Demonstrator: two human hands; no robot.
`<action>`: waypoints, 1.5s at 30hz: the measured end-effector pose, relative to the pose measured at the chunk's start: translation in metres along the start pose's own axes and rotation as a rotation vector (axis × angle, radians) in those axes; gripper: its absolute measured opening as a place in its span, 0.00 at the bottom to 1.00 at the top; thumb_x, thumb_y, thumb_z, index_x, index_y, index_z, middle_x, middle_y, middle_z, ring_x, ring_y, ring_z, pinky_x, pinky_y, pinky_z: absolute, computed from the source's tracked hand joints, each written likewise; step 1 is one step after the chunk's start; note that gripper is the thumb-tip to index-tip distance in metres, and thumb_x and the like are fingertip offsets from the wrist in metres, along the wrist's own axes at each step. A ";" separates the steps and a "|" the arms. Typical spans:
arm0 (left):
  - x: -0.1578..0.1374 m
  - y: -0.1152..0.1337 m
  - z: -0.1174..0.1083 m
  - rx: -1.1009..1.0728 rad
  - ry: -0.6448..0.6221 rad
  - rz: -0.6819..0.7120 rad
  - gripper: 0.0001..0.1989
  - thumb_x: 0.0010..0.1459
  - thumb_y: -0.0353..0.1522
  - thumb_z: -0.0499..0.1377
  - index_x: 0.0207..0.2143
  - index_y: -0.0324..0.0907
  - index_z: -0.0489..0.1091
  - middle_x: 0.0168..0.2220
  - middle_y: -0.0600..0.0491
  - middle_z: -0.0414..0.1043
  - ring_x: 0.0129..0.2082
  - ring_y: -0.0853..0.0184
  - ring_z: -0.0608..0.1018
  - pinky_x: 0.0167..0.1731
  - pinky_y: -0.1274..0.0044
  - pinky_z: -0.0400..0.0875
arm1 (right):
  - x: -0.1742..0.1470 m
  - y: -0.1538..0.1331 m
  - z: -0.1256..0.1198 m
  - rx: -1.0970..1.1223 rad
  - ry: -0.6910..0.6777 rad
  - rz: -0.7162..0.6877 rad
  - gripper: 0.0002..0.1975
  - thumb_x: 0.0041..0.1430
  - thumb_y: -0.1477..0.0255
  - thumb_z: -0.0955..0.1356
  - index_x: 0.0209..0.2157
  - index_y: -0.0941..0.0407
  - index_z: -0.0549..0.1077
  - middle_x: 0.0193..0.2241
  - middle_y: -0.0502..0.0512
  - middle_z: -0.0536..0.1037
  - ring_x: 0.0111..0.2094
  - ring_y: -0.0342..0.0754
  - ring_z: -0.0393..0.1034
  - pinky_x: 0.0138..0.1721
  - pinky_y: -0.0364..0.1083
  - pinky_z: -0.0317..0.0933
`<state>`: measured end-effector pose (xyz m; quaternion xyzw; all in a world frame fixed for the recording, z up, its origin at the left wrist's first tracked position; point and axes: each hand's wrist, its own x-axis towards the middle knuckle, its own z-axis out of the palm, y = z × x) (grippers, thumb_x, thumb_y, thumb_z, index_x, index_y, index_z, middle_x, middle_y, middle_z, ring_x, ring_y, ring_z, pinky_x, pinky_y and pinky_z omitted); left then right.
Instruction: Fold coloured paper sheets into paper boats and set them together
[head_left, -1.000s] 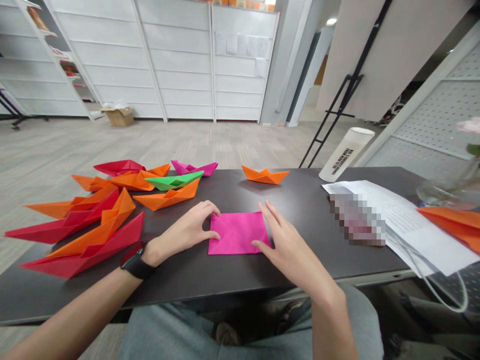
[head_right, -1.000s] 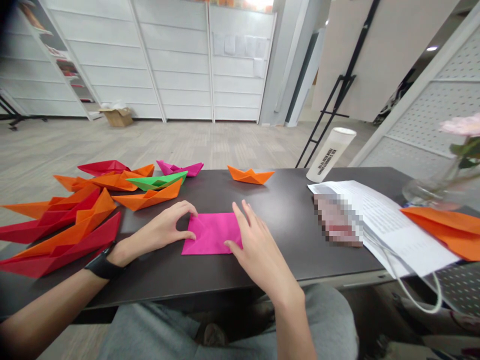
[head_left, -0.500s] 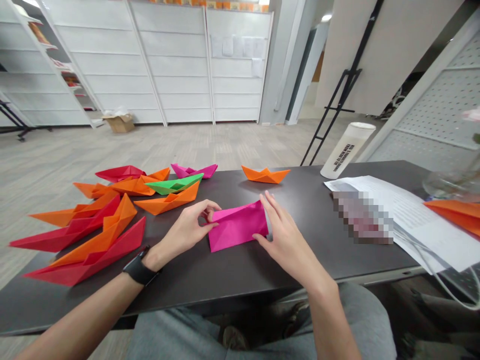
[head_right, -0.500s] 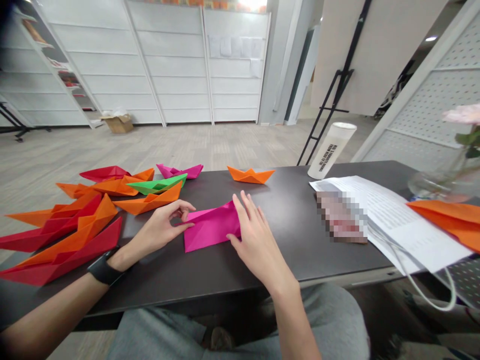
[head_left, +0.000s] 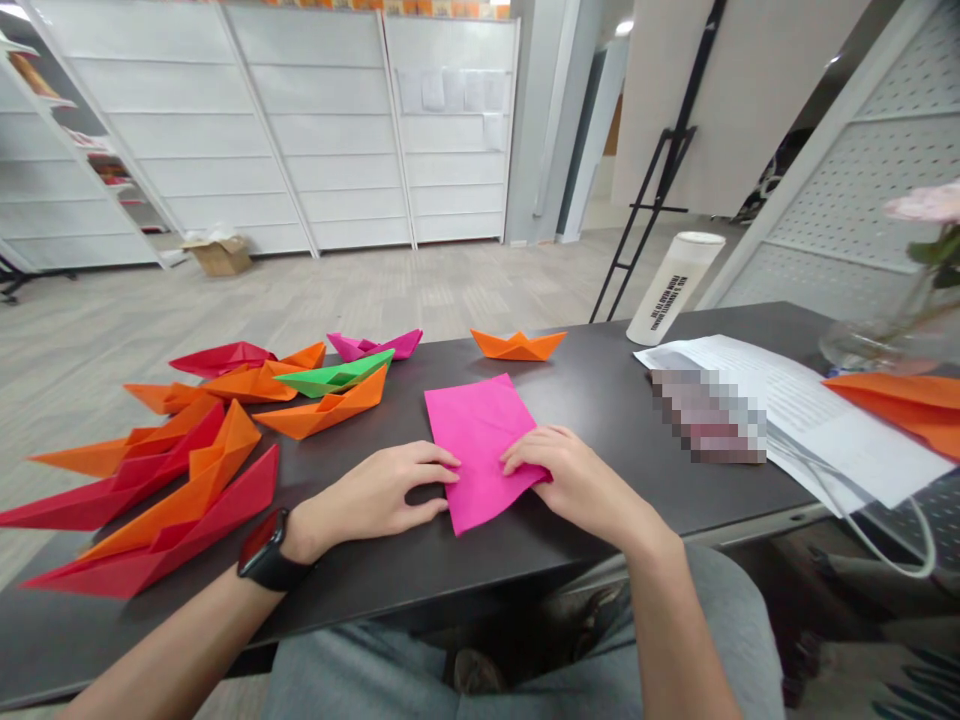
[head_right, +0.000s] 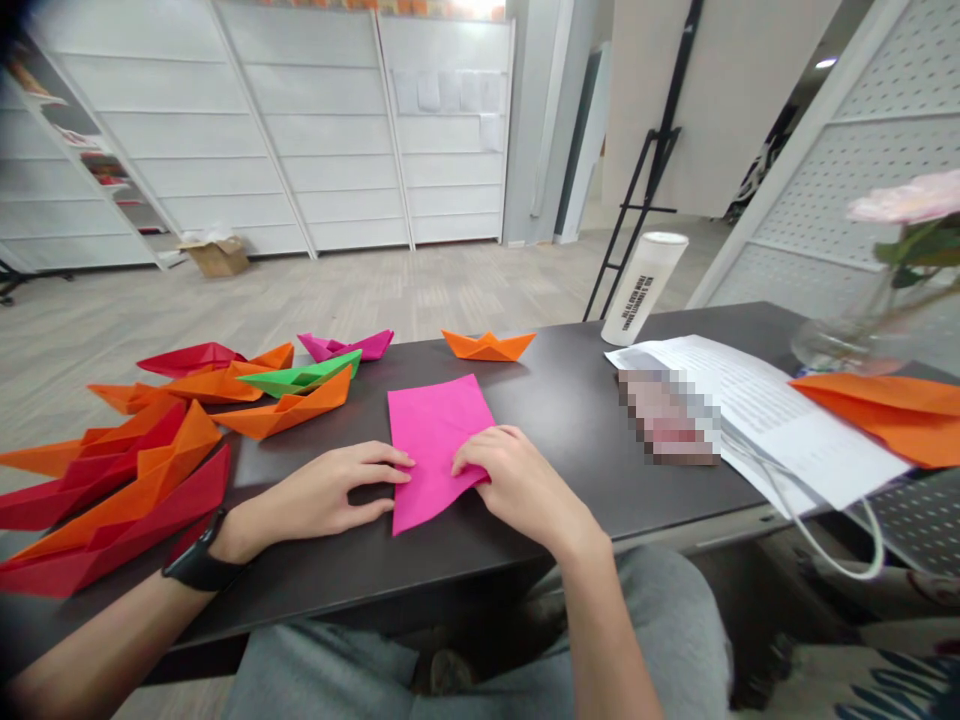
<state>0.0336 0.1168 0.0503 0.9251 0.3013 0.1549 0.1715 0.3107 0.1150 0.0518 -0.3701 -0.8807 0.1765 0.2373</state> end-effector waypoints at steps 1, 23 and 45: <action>0.000 -0.002 0.002 0.013 -0.019 -0.011 0.12 0.63 0.32 0.60 0.49 0.45 0.74 0.53 0.48 0.75 0.52 0.61 0.77 0.54 0.70 0.70 | -0.003 0.003 0.000 0.009 -0.030 0.035 0.25 0.46 0.91 0.60 0.39 0.53 0.76 0.44 0.51 0.81 0.50 0.48 0.73 0.57 0.52 0.59; 0.002 -0.001 0.011 0.200 0.151 0.088 0.09 0.68 0.30 0.53 0.43 0.42 0.74 0.36 0.50 0.79 0.36 0.63 0.80 0.39 0.73 0.73 | -0.018 -0.022 -0.011 -0.319 0.026 0.130 0.13 0.54 0.68 0.74 0.43 0.50 0.80 0.62 0.57 0.69 0.66 0.68 0.54 0.63 0.77 0.28; 0.004 0.003 0.012 0.044 -0.044 -0.002 0.24 0.58 0.41 0.65 0.56 0.45 0.72 0.60 0.41 0.69 0.59 0.51 0.72 0.58 0.59 0.67 | 0.005 -0.028 0.023 -0.096 -0.020 0.073 0.17 0.68 0.74 0.64 0.56 0.58 0.72 0.58 0.61 0.73 0.60 0.53 0.65 0.61 0.54 0.59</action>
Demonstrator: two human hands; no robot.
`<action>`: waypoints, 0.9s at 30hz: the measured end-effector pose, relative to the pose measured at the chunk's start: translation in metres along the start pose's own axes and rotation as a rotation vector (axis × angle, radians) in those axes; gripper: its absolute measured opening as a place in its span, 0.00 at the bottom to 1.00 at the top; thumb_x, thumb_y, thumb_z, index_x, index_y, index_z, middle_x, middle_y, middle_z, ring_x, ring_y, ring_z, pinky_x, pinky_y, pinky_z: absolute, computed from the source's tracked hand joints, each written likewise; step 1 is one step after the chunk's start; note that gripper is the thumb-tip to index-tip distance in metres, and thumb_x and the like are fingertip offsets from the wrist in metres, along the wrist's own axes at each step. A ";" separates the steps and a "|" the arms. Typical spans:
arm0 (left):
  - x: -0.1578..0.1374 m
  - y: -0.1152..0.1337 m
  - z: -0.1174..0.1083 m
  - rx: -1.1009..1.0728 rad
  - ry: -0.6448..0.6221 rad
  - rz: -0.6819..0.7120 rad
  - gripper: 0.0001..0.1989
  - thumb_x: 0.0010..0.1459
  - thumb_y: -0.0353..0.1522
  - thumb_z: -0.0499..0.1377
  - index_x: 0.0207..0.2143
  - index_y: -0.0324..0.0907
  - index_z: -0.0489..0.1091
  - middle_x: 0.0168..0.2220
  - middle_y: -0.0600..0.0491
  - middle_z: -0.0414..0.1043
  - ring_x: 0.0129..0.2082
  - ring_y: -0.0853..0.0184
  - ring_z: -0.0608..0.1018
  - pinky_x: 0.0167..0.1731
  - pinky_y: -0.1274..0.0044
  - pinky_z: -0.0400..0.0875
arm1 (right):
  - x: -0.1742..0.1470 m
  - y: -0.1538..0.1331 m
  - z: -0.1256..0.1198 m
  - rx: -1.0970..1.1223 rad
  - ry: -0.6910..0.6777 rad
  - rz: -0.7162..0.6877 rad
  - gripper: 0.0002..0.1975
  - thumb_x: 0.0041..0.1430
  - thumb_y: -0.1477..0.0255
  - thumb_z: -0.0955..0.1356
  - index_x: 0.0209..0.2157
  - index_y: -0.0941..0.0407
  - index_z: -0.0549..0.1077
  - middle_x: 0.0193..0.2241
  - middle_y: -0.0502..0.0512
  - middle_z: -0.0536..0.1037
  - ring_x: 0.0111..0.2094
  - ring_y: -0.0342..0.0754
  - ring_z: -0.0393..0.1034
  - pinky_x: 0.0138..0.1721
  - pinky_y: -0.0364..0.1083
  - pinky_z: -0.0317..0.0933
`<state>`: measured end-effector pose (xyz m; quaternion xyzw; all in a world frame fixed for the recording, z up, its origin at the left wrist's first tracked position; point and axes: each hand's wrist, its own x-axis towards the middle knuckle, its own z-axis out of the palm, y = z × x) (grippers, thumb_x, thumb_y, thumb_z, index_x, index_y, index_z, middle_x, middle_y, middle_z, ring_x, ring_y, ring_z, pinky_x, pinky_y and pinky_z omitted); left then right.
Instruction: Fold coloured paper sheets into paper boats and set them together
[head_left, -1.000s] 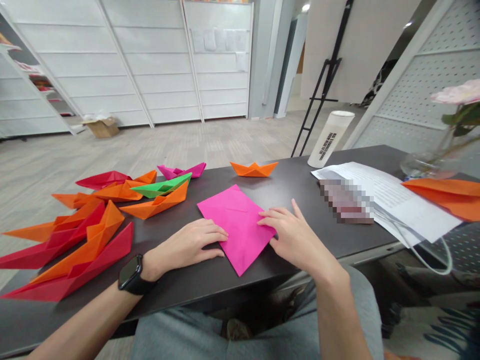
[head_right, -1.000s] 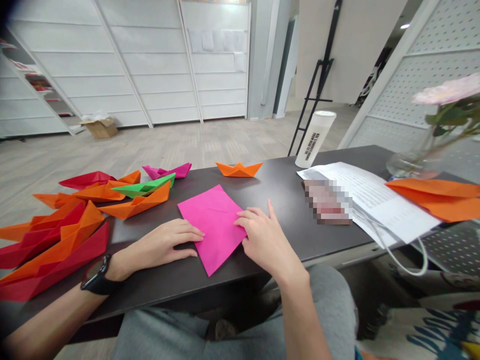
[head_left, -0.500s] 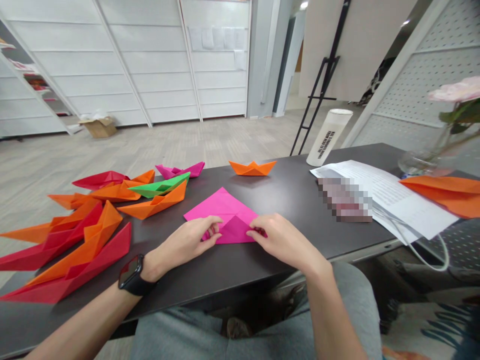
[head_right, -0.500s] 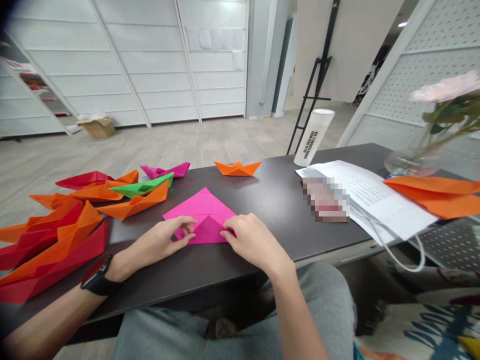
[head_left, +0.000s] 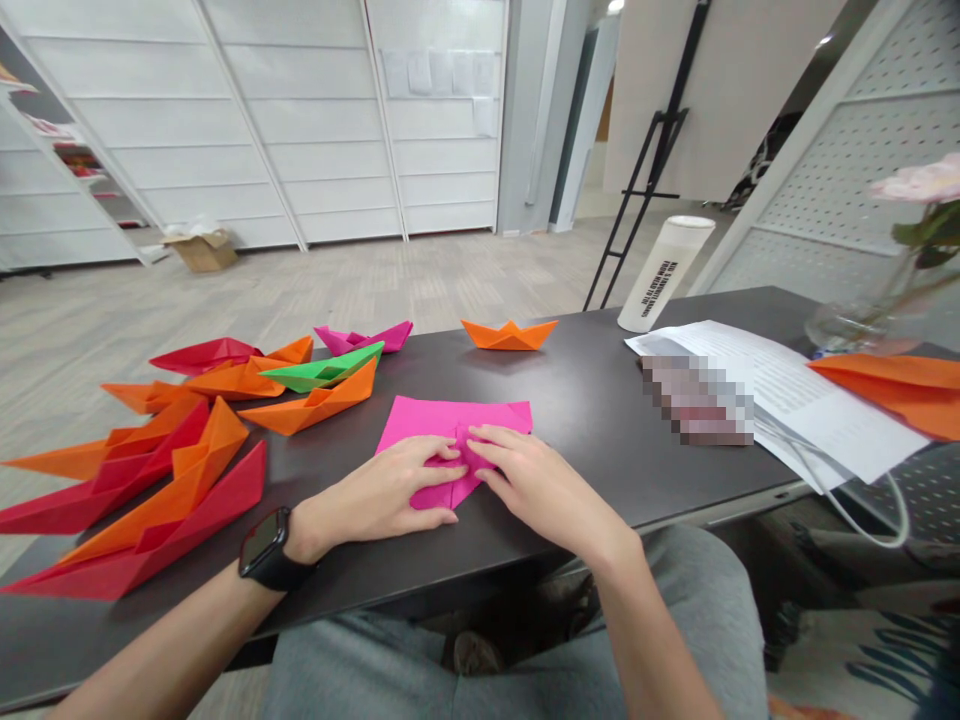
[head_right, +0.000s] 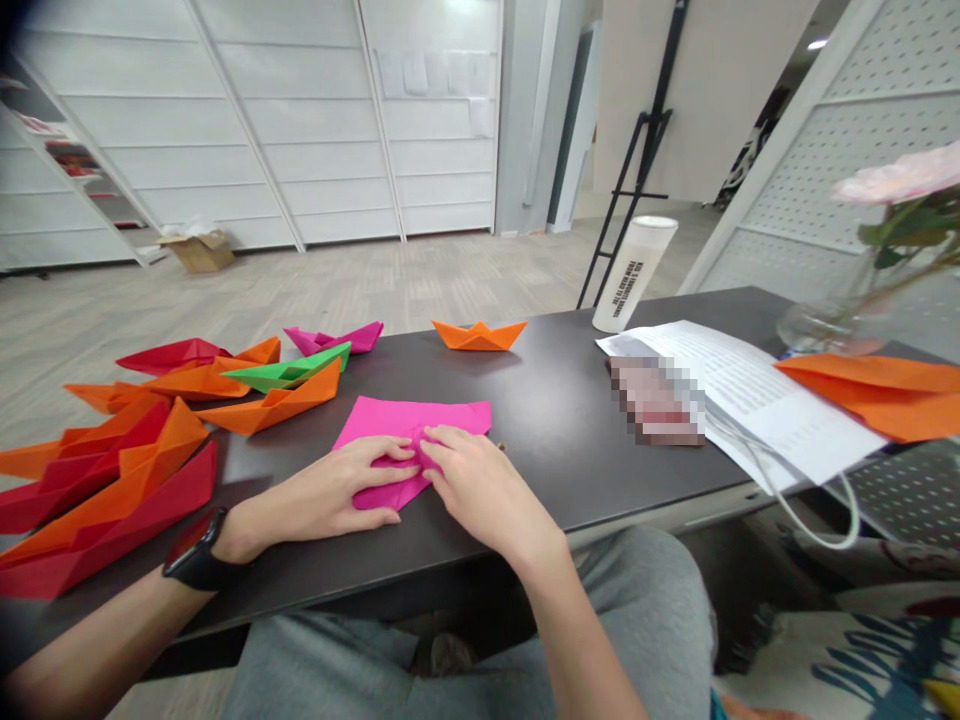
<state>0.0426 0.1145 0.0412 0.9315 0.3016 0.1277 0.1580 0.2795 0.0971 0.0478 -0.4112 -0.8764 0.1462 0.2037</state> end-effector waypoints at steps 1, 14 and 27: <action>-0.001 0.000 -0.001 -0.003 -0.007 0.011 0.26 0.57 0.42 0.65 0.57 0.45 0.71 0.59 0.41 0.70 0.59 0.50 0.72 0.57 0.58 0.68 | 0.000 -0.001 0.002 0.007 -0.030 -0.001 0.18 0.68 0.73 0.64 0.58 0.58 0.71 0.60 0.62 0.71 0.62 0.55 0.63 0.63 0.55 0.57; -0.016 -0.008 -0.038 -0.061 -0.007 0.066 0.22 0.51 0.21 0.58 0.47 0.46 0.73 0.49 0.50 0.76 0.54 0.59 0.75 0.58 0.66 0.66 | -0.007 0.020 -0.013 0.074 -0.118 0.025 0.13 0.67 0.68 0.66 0.49 0.51 0.78 0.58 0.57 0.74 0.59 0.55 0.67 0.60 0.57 0.60; 0.005 -0.015 0.001 0.013 0.263 -0.091 0.14 0.61 0.33 0.63 0.49 0.43 0.71 0.50 0.47 0.73 0.50 0.59 0.75 0.51 0.67 0.70 | -0.005 0.002 -0.008 0.045 -0.119 -0.042 0.11 0.66 0.69 0.67 0.47 0.52 0.79 0.56 0.57 0.76 0.57 0.56 0.69 0.58 0.55 0.61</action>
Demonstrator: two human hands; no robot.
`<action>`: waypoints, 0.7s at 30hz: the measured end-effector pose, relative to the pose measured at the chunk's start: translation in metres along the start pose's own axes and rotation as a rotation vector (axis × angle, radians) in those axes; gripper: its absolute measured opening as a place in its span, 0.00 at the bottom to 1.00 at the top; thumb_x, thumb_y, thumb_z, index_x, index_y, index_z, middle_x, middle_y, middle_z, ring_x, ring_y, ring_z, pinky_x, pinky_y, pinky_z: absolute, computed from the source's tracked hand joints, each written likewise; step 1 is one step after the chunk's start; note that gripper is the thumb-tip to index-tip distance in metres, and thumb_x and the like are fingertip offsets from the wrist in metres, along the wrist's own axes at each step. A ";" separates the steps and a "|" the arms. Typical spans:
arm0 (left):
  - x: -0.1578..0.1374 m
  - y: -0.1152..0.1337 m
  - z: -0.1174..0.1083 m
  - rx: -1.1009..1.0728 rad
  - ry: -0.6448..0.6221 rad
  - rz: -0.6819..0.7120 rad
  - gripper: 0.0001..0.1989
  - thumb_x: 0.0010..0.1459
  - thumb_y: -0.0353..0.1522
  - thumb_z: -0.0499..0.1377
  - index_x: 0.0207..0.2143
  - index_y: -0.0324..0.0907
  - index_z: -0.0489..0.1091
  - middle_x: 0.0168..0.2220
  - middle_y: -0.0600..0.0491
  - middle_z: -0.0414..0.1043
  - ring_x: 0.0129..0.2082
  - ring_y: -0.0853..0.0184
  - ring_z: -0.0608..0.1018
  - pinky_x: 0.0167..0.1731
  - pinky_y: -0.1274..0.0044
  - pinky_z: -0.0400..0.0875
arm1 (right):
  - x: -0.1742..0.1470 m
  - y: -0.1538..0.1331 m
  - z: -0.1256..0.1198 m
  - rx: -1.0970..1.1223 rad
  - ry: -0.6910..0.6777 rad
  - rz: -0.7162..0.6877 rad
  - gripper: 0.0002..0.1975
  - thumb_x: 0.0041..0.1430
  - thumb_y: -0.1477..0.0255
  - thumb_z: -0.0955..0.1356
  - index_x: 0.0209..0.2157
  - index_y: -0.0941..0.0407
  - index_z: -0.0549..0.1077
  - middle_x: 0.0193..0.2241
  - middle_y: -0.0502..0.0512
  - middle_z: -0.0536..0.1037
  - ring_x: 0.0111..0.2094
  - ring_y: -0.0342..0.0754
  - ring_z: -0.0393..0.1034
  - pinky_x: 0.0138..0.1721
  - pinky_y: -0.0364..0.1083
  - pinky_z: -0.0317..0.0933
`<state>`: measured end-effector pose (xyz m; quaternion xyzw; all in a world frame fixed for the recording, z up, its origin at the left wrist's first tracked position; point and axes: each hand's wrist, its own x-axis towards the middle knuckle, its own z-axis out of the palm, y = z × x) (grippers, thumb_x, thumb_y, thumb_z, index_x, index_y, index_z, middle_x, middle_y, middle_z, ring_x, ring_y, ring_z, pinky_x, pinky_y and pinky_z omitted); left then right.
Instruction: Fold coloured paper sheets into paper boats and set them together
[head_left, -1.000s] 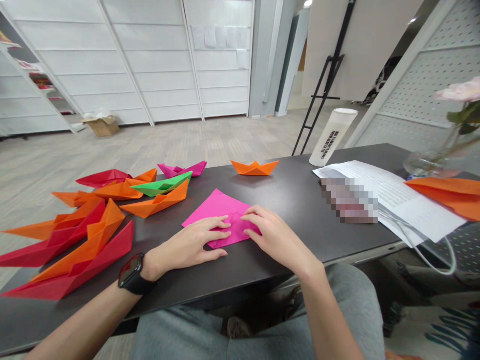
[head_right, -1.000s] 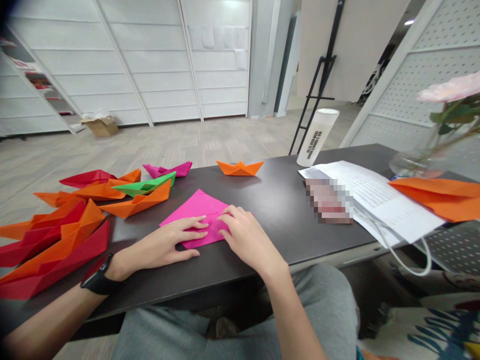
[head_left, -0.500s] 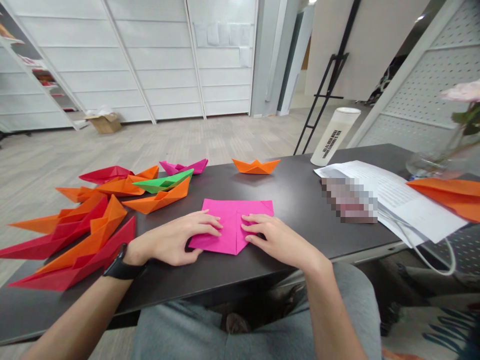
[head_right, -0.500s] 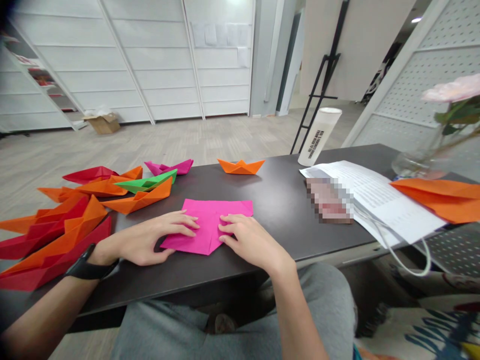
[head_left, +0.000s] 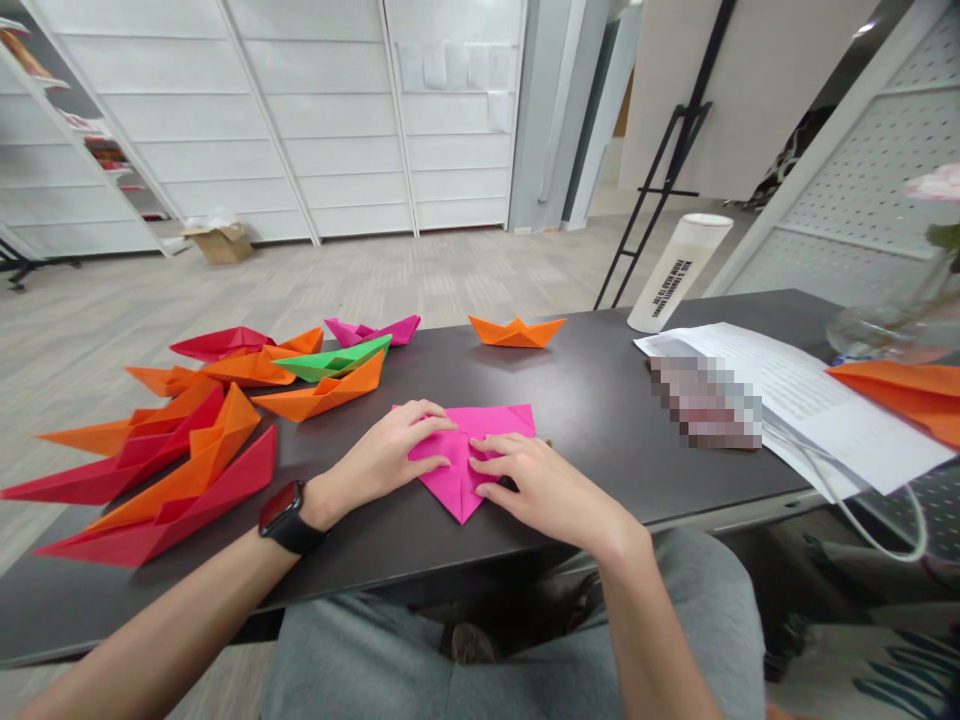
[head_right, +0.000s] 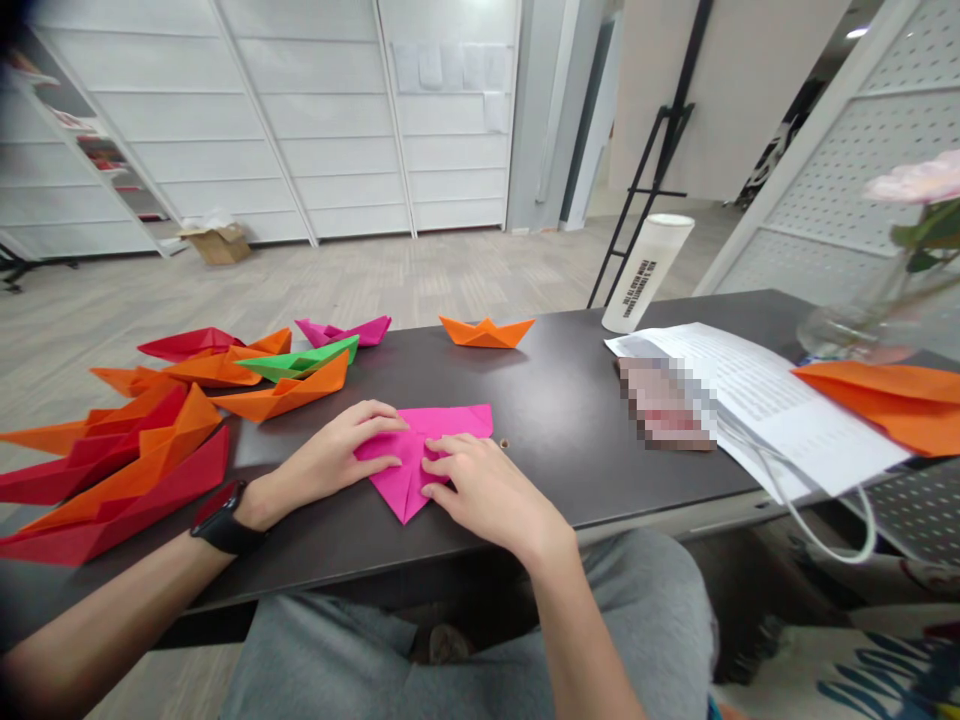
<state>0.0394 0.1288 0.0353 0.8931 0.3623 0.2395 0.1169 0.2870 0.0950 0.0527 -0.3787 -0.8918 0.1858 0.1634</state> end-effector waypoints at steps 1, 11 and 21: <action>0.000 0.000 0.001 0.016 -0.018 0.031 0.11 0.62 0.32 0.62 0.48 0.44 0.73 0.50 0.47 0.74 0.50 0.60 0.75 0.52 0.66 0.70 | 0.000 -0.001 0.000 -0.002 -0.001 -0.007 0.11 0.66 0.69 0.67 0.47 0.53 0.79 0.55 0.57 0.76 0.57 0.56 0.69 0.57 0.55 0.62; -0.002 0.004 -0.005 0.003 -0.215 0.135 0.12 0.65 0.33 0.59 0.49 0.45 0.77 0.54 0.46 0.75 0.55 0.59 0.75 0.56 0.66 0.69 | 0.014 0.009 0.009 -0.069 0.177 0.060 0.15 0.67 0.75 0.64 0.52 0.55 0.75 0.54 0.59 0.76 0.56 0.53 0.68 0.57 0.54 0.62; -0.003 0.005 -0.004 -0.028 -0.245 0.105 0.14 0.64 0.34 0.60 0.51 0.42 0.73 0.56 0.45 0.73 0.57 0.58 0.73 0.58 0.64 0.67 | 0.023 0.019 0.018 -0.246 0.316 0.152 0.22 0.62 0.73 0.67 0.58 0.56 0.69 0.51 0.58 0.77 0.54 0.54 0.68 0.67 0.63 0.44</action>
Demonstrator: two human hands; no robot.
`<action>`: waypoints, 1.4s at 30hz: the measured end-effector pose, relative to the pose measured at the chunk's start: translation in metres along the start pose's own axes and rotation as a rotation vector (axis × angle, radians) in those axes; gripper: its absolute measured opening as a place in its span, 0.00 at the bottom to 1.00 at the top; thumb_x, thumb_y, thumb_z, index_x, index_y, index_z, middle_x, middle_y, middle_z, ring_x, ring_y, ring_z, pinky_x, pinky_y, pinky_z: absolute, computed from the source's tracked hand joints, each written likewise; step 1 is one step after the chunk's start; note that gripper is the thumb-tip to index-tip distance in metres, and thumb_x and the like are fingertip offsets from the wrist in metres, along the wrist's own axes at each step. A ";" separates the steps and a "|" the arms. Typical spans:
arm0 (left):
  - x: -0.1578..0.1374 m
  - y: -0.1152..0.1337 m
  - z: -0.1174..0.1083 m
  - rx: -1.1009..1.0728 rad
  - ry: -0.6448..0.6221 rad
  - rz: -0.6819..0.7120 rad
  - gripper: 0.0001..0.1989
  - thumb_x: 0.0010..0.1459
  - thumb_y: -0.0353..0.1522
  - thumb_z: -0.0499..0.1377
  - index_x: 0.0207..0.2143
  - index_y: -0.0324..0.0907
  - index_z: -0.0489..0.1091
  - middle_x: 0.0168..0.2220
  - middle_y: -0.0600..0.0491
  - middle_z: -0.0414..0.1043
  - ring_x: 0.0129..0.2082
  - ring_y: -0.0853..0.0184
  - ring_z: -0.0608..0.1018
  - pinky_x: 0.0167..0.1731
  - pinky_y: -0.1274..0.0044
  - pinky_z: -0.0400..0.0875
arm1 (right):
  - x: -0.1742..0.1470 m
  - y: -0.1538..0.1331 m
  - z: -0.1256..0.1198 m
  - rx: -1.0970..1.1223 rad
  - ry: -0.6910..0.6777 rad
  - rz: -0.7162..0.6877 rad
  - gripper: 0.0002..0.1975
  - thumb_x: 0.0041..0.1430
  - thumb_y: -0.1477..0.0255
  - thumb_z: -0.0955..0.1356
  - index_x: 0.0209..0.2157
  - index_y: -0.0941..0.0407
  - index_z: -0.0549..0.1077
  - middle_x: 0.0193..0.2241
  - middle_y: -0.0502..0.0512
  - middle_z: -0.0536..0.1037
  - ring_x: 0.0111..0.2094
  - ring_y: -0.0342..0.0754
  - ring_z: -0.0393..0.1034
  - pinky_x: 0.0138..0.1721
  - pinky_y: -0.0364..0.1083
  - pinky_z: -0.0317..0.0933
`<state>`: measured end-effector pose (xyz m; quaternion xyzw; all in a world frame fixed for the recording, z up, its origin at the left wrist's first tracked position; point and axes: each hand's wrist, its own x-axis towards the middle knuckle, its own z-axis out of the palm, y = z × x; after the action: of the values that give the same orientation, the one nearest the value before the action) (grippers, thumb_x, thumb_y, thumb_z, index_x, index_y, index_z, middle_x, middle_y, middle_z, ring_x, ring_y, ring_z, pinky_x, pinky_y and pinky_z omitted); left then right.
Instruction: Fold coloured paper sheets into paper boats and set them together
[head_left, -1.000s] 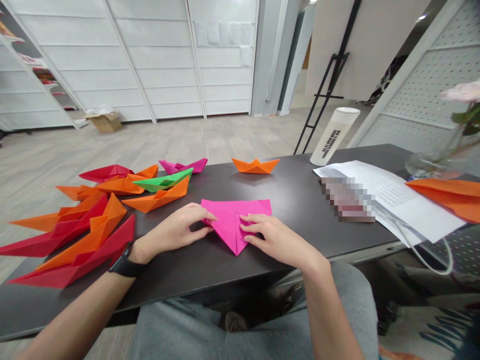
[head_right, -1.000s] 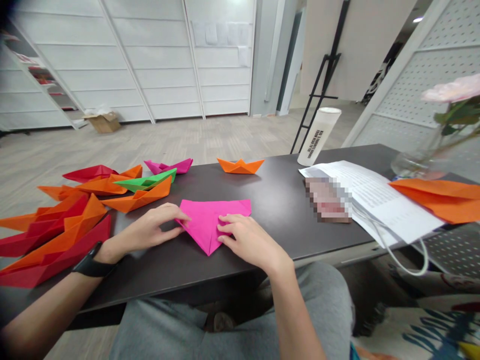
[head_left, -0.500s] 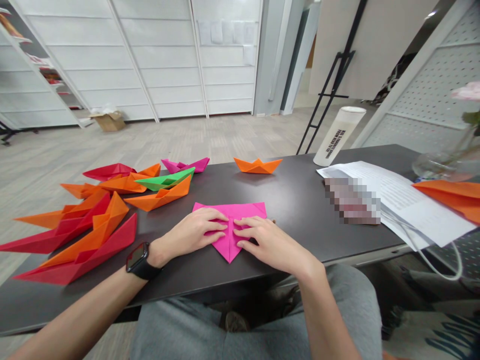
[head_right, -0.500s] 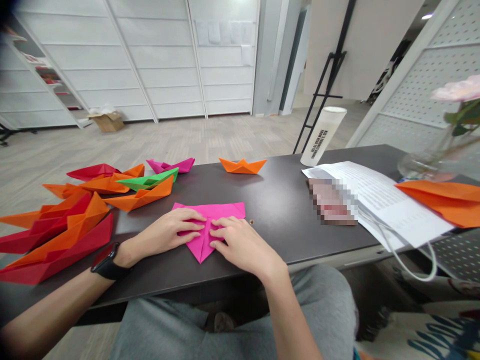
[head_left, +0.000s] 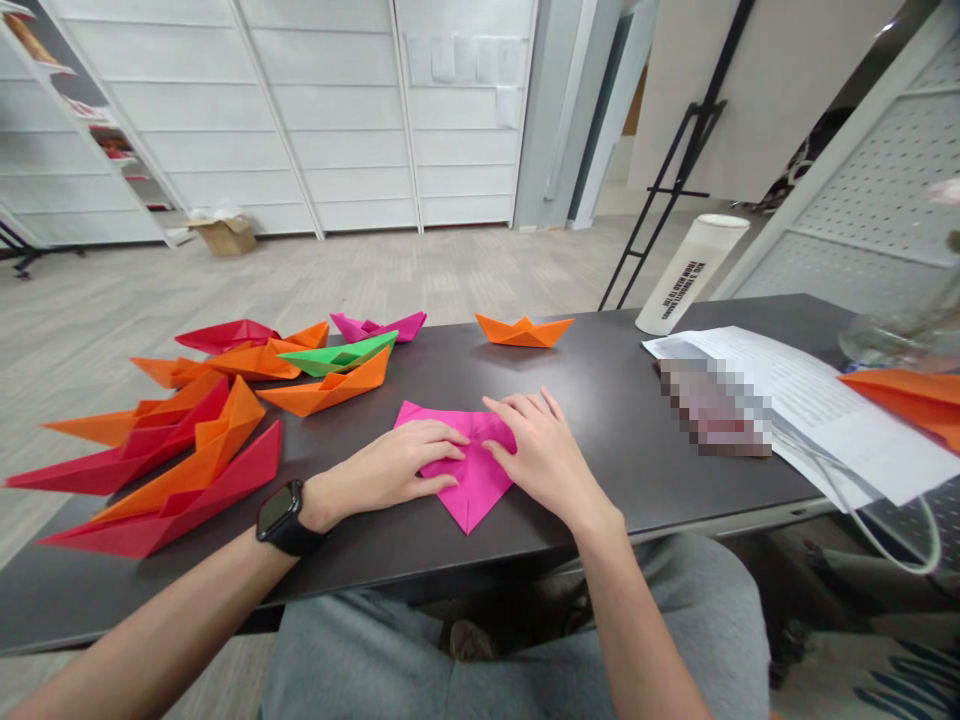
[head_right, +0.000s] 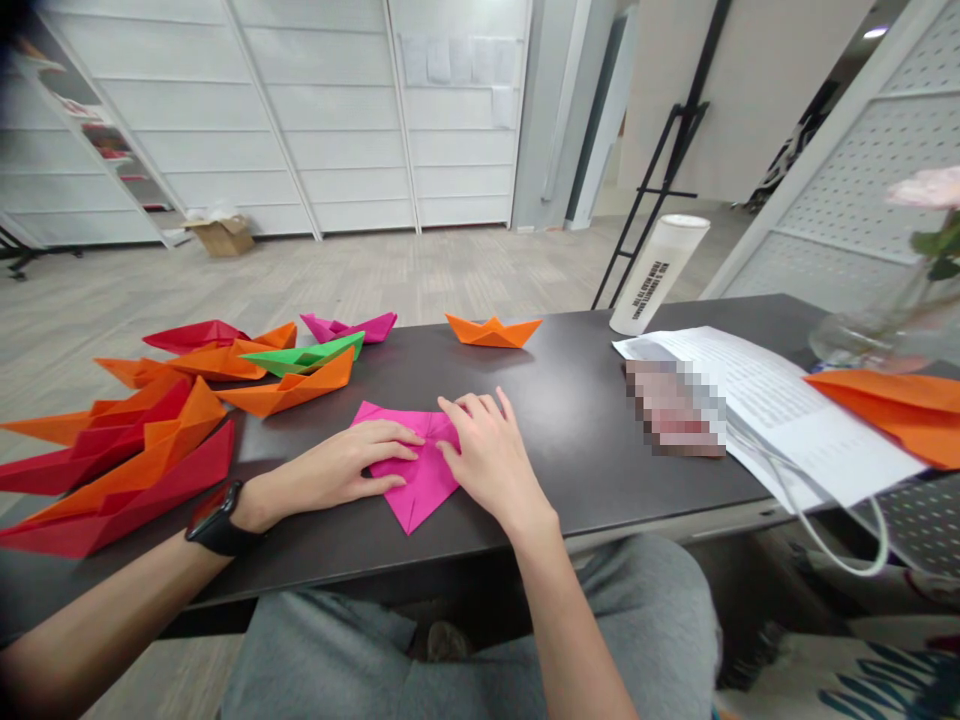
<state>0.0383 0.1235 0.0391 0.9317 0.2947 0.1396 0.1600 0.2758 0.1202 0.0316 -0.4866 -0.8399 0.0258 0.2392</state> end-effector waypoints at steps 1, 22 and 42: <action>0.000 0.000 0.000 -0.001 0.001 0.002 0.14 0.64 0.34 0.60 0.51 0.43 0.73 0.56 0.46 0.73 0.57 0.58 0.73 0.58 0.64 0.67 | 0.000 0.000 0.000 0.000 0.006 0.002 0.22 0.62 0.73 0.67 0.58 0.55 0.69 0.52 0.59 0.76 0.55 0.55 0.68 0.67 0.63 0.44; 0.002 0.005 -0.004 0.320 0.265 -0.036 0.40 0.54 0.45 0.66 0.64 0.40 0.57 0.66 0.36 0.56 0.68 0.44 0.55 0.65 0.46 0.43 | 0.004 -0.004 0.000 0.013 0.109 -0.040 0.08 0.56 0.83 0.67 0.33 0.55 0.71 0.35 0.52 0.76 0.41 0.51 0.69 0.50 0.52 0.59; -0.001 0.003 -0.004 0.282 0.105 -0.024 0.15 0.61 0.42 0.62 0.43 0.42 0.78 0.47 0.45 0.78 0.48 0.56 0.78 0.51 0.64 0.70 | -0.025 0.003 -0.045 0.281 -0.341 -0.012 0.10 0.64 0.76 0.67 0.44 0.52 0.77 0.44 0.52 0.82 0.46 0.52 0.76 0.50 0.51 0.68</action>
<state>0.0370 0.1216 0.0439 0.9327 0.3307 0.1434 0.0134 0.3075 0.0921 0.0610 -0.4320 -0.8593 0.2229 0.1593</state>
